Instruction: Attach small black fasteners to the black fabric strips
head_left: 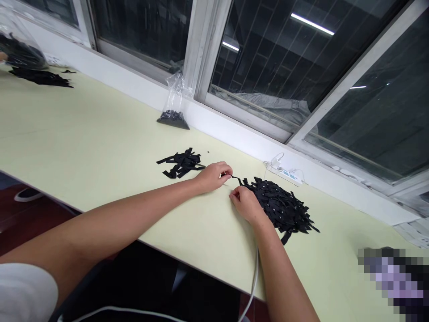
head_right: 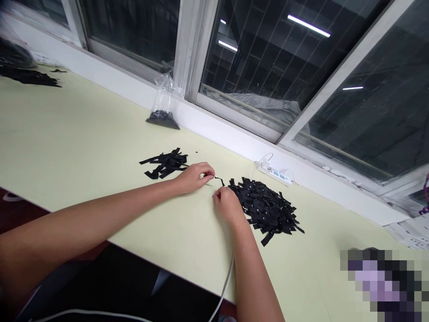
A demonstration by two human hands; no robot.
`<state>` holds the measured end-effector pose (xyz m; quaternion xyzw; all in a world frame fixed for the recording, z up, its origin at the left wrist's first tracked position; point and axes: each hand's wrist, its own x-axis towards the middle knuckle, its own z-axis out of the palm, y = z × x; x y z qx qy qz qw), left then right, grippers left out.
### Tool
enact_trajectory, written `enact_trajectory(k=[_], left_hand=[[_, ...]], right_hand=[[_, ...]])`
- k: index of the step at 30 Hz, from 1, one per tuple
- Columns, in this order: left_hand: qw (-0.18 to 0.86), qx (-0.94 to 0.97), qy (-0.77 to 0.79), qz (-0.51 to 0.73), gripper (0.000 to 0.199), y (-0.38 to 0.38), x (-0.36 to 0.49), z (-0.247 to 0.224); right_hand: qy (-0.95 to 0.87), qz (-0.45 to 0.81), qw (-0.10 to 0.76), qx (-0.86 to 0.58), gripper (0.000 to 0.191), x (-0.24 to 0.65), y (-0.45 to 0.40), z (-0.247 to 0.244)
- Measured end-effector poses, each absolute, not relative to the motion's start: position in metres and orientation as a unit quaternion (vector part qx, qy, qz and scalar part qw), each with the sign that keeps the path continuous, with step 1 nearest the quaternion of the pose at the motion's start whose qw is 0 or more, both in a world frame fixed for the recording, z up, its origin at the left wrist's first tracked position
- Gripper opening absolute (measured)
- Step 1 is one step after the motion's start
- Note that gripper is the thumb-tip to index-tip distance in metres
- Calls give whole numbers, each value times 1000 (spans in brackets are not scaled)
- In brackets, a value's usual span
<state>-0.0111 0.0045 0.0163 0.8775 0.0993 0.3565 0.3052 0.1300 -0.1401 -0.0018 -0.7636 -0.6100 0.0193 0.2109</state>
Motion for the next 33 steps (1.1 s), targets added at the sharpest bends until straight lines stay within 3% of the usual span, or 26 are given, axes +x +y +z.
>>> enact_trajectory(k=[25,28,33], left_hand=[[287,886,128,341,10,12,-10,12],[276,891,134,334,12,16,-11,11],[282,913,52,291,15,6,-13,14]], right_hand=[[-611,-35,109,-784,17,107,-146,12],[-630,-27,183,-754,15,107,-147,18],[-563,-141,415,-700,18,117,-150,29]])
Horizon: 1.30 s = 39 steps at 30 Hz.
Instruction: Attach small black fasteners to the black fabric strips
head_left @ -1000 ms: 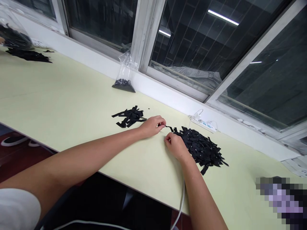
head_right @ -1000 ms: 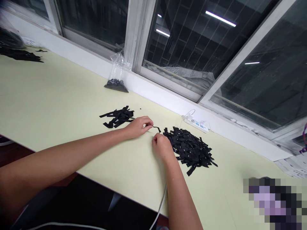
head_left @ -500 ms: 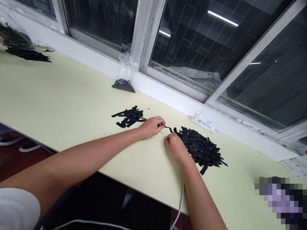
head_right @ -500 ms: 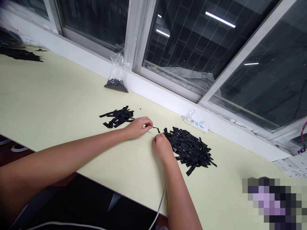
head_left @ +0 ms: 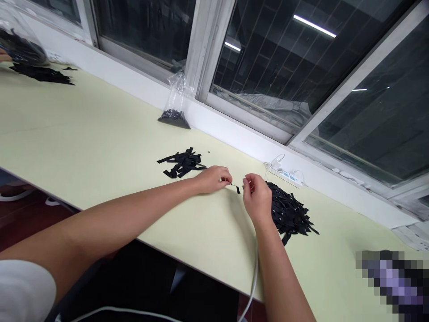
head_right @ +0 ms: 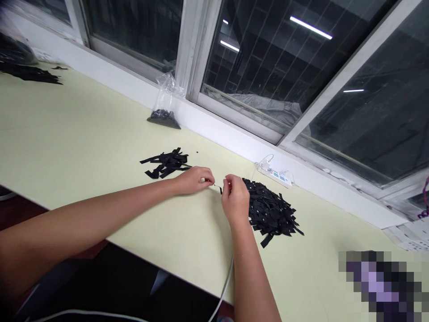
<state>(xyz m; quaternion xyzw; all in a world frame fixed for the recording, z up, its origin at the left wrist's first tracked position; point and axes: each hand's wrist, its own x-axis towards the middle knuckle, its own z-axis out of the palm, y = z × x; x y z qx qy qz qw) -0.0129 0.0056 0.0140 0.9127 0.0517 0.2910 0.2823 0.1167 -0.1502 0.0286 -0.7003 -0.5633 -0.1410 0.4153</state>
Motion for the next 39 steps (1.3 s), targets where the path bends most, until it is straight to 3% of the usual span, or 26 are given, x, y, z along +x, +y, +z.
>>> enact_trajectory(k=[3,7,13,27,39], left_hand=[[294,917,-18,270,17,-7,-12,14],[312,904,-34,291,17,-14,-10,12],[346,887,-24,305,13,-11,-11,11],[372,883,42,284,9,-3,-11,13],[392,870,74,291,11,-3,-12,14]], right_hand=[[-526,-84,476,-700,18,123,-149,25],[-520,56,502,-688,22,127,-142,13],[-501,147,544,-657,25,128,-139,9],[-542,156,499,-658,23,131,-141,7],[-527,152,498,-671,34,123,-144,12]])
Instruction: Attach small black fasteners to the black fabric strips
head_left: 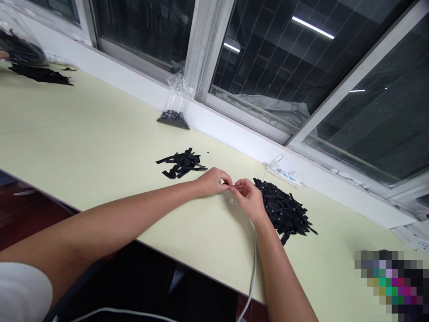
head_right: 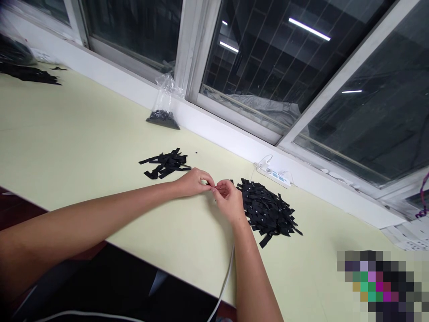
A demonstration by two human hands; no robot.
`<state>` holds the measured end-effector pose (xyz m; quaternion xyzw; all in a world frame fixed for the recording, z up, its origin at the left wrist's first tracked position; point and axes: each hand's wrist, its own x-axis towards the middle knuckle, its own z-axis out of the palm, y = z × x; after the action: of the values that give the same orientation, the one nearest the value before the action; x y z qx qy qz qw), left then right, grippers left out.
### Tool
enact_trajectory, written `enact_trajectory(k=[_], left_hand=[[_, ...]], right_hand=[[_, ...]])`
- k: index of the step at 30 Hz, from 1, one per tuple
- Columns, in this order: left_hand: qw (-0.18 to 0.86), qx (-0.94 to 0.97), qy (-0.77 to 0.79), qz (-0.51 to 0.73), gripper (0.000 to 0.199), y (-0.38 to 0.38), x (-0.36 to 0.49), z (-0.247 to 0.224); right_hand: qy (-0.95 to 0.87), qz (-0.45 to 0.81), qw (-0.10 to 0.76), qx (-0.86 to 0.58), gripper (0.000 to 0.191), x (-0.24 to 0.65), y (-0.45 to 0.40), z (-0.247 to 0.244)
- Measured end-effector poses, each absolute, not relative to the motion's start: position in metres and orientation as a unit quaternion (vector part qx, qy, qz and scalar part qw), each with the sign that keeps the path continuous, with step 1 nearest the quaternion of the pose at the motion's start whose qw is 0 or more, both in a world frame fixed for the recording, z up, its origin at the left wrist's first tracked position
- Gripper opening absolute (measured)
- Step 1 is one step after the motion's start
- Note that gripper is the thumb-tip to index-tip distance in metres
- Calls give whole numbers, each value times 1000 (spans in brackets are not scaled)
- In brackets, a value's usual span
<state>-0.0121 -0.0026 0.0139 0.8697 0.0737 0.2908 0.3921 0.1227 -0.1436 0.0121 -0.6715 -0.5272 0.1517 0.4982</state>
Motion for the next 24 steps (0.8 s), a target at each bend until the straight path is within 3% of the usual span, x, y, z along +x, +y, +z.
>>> enact_trajectory(k=[5,15,24], left_hand=[[365,886,42,282,10,-3,-13,14],[322,904,20,283,13,-5,-11,13],[459,844,66,269,11,-6,-8,14]], right_hand=[[-514,159,513,-669,41,124,-142,9],[-495,173,498,-691,35,129,-139,5],[-394,245,606,-647,49,131,-137,8]])
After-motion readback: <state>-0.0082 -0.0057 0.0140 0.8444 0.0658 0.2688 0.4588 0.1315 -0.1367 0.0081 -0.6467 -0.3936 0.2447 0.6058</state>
